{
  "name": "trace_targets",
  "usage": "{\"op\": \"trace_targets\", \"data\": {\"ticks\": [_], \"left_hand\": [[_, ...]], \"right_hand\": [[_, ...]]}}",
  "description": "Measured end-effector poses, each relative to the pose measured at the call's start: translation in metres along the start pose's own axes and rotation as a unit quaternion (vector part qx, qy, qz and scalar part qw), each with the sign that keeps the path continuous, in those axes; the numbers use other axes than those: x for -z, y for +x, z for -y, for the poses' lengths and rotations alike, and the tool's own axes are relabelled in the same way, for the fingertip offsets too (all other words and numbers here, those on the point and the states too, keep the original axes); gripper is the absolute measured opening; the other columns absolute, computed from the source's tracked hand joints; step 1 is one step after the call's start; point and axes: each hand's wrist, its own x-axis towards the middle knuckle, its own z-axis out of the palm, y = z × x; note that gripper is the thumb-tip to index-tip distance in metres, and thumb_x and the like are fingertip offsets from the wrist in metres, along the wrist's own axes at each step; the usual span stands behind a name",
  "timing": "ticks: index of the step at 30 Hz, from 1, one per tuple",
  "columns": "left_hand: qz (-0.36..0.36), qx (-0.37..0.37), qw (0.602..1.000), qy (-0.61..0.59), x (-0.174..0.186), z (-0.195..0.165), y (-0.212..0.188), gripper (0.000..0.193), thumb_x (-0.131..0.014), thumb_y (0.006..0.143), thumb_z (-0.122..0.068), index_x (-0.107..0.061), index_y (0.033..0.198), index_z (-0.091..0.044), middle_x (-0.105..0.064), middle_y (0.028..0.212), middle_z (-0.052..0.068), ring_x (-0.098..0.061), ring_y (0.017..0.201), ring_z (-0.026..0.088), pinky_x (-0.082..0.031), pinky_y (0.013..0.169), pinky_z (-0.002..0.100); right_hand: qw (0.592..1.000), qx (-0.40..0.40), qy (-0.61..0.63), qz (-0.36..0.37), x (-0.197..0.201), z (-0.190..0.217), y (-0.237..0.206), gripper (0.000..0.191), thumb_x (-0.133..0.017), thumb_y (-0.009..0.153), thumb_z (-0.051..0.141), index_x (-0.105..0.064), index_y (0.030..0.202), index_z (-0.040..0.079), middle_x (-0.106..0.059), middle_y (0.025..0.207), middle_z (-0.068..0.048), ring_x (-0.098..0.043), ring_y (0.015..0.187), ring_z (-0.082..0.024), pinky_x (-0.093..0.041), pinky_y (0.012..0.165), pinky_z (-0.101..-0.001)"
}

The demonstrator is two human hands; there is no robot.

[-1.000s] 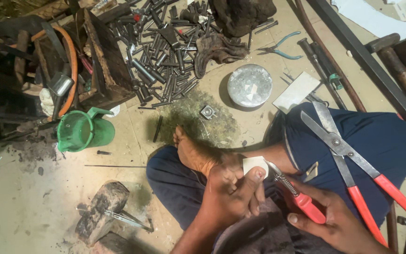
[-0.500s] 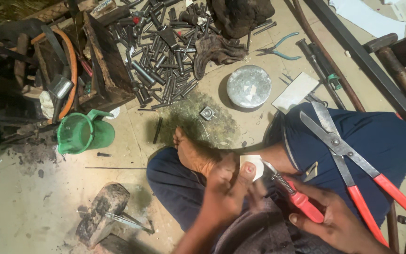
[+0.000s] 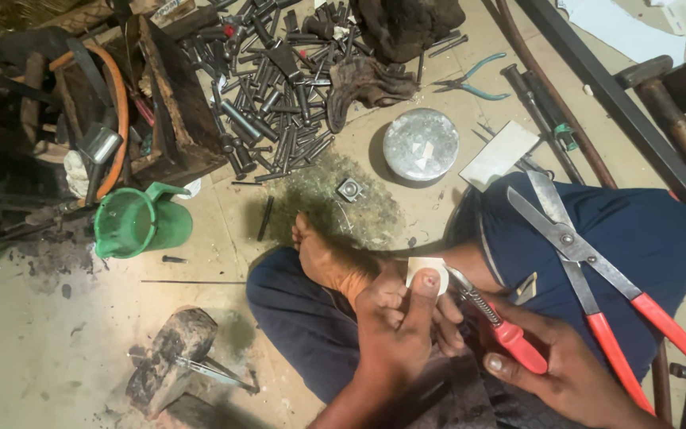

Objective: The person sits on the floor and uses a handheld rotary tool to grind the edges of a small white disc. The person holds the disc with the left hand and the tool with the right hand, rotating the disc to shape its perimeter. The person then places the disc into a metal container.

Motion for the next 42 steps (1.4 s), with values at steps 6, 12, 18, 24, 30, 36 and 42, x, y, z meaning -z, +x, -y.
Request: {"op": "trace_targets", "data": {"ticks": [6,12,18,24,30,36,42], "left_hand": [[0.006,0.001,0.999,-0.051,-0.001,0.004,0.002,0.032,-0.056,0.107,-0.025,-0.058,0.105,0.007,-0.066,0.069,0.013,-0.062,0.047,0.016,-0.050,0.040,0.027],[0.014,-0.036,0.999,-0.025,-0.003,0.007,0.004,0.033,-0.056,0.107,-0.025,-0.058,0.110,0.007,-0.065,0.068,0.013,-0.062,0.047,0.015,-0.048,0.040,0.026],[0.025,-0.022,0.998,-0.053,-0.003,0.005,0.006,0.035,-0.056,0.108,-0.028,-0.057,0.107,0.007,-0.066,0.071,0.013,-0.062,0.049,0.015,-0.049,0.042,0.027],[0.047,-0.019,0.996,-0.078,-0.005,0.002,0.008,0.036,-0.056,0.108,-0.030,-0.056,0.109,0.006,-0.065,0.073,0.013,-0.062,0.051,0.017,-0.049,0.044,0.027],[0.047,0.013,0.985,-0.164,-0.002,0.002,0.015,0.036,-0.060,0.109,-0.027,-0.055,0.108,0.008,-0.064,0.073,0.015,-0.059,0.049,0.017,-0.047,0.043,0.028],[0.007,-0.002,0.994,-0.108,-0.002,0.004,0.013,0.036,-0.061,0.105,-0.028,-0.056,0.107,0.007,-0.065,0.071,0.015,-0.060,0.047,0.017,-0.046,0.040,0.027],[0.019,-0.033,0.999,-0.017,-0.003,0.009,0.013,0.034,-0.057,0.107,-0.026,-0.056,0.107,0.007,-0.066,0.069,0.013,-0.061,0.046,0.015,-0.047,0.039,0.026]], "right_hand": [[0.999,0.026,0.036,0.031,0.003,0.018,0.002,0.080,-0.077,0.081,0.017,-0.046,0.153,0.002,-0.067,0.129,-0.011,-0.063,0.120,-0.017,-0.044,0.105,-0.0350],[0.998,0.020,0.048,0.045,0.004,0.027,-0.001,0.079,-0.077,0.083,0.018,-0.044,0.153,0.002,-0.065,0.135,-0.011,-0.062,0.125,-0.018,-0.042,0.108,-0.0358],[0.998,0.009,0.045,0.040,0.004,0.024,0.000,0.081,-0.077,0.081,0.020,-0.048,0.154,0.004,-0.068,0.126,-0.013,-0.062,0.118,-0.023,-0.046,0.104,-0.0369],[0.996,0.012,0.065,0.057,0.005,0.024,-0.003,0.081,-0.076,0.081,0.021,-0.045,0.153,0.003,-0.067,0.128,-0.013,-0.061,0.120,-0.024,-0.045,0.106,-0.0381],[0.985,0.035,0.127,0.113,0.007,0.030,-0.006,0.078,-0.073,0.089,0.017,-0.040,0.158,-0.001,-0.062,0.139,-0.015,-0.054,0.131,-0.026,-0.038,0.112,-0.0390],[0.992,-0.008,0.097,0.077,0.005,0.029,-0.005,0.083,-0.074,0.084,0.014,-0.040,0.159,0.004,-0.063,0.136,-0.011,-0.061,0.128,-0.021,-0.040,0.110,-0.0363],[0.998,0.005,0.047,0.046,0.006,0.024,-0.003,0.081,-0.077,0.082,0.016,-0.043,0.154,0.003,-0.066,0.130,-0.012,-0.063,0.123,-0.019,-0.041,0.107,-0.0343]]}}
